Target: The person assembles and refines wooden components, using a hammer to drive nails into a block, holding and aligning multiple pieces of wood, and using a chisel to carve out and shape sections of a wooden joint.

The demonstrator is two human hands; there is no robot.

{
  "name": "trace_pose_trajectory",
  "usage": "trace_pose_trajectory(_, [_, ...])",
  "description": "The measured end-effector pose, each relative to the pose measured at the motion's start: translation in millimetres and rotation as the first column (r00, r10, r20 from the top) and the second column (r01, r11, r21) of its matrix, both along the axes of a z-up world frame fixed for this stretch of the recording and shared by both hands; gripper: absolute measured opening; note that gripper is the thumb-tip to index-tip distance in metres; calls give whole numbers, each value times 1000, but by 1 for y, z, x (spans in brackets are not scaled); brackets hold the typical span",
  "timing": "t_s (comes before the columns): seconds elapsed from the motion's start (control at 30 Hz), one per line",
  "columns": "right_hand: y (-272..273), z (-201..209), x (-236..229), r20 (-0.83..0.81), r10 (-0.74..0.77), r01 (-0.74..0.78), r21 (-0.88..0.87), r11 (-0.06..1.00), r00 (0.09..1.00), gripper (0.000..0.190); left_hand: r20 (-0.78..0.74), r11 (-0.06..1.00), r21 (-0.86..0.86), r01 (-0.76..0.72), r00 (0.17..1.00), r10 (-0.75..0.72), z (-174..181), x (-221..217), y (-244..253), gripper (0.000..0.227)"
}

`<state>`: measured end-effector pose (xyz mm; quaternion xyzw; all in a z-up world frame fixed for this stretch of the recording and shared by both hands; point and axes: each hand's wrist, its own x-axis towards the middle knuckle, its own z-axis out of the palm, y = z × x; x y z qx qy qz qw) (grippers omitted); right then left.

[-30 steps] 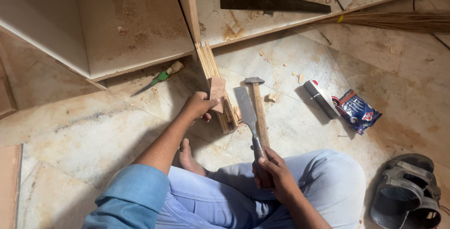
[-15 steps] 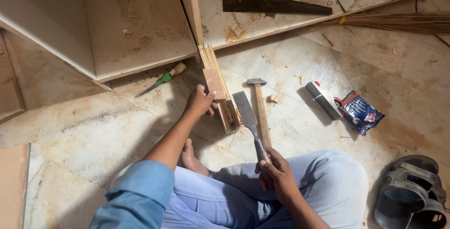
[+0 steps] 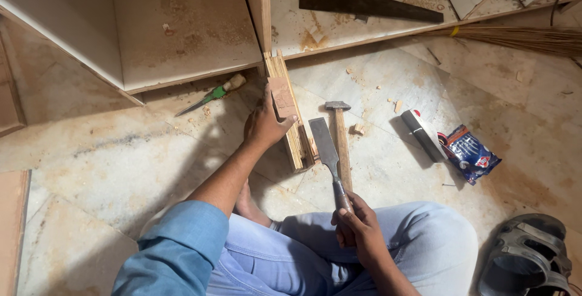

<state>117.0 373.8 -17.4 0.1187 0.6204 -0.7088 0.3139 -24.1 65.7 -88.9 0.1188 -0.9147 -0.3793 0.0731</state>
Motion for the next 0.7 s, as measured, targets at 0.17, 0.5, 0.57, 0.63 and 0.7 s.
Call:
trace_pose_trajectory(0.17, [2,-1,-1,0,-9,9,-35,999,1000,63,128,992,-115,56,991,-41,15,4,1,118])
trace_pose_trajectory(0.5, [2,-4,-2,-5,-27,27,-63,998,1000,60,162,974,-207,90,985,-57,15,8,4,104])
trace_pose_trajectory(0.57, [3,-4,-2,-6,-27,27,-56,998,1000,60,165,972,-218,93,985,-57,15,8,5,104])
trace_pose_trajectory(0.63, [2,-5,-3,-13,-20,20,-36,999,1000,60,141,971,-216,101,987,-71,16,7,4,106])
trace_pose_trajectory(0.7, [3,-5,-2,-14,-19,19,-30,999,1000,60,182,990,-108,85,981,-64,19,10,6,106])
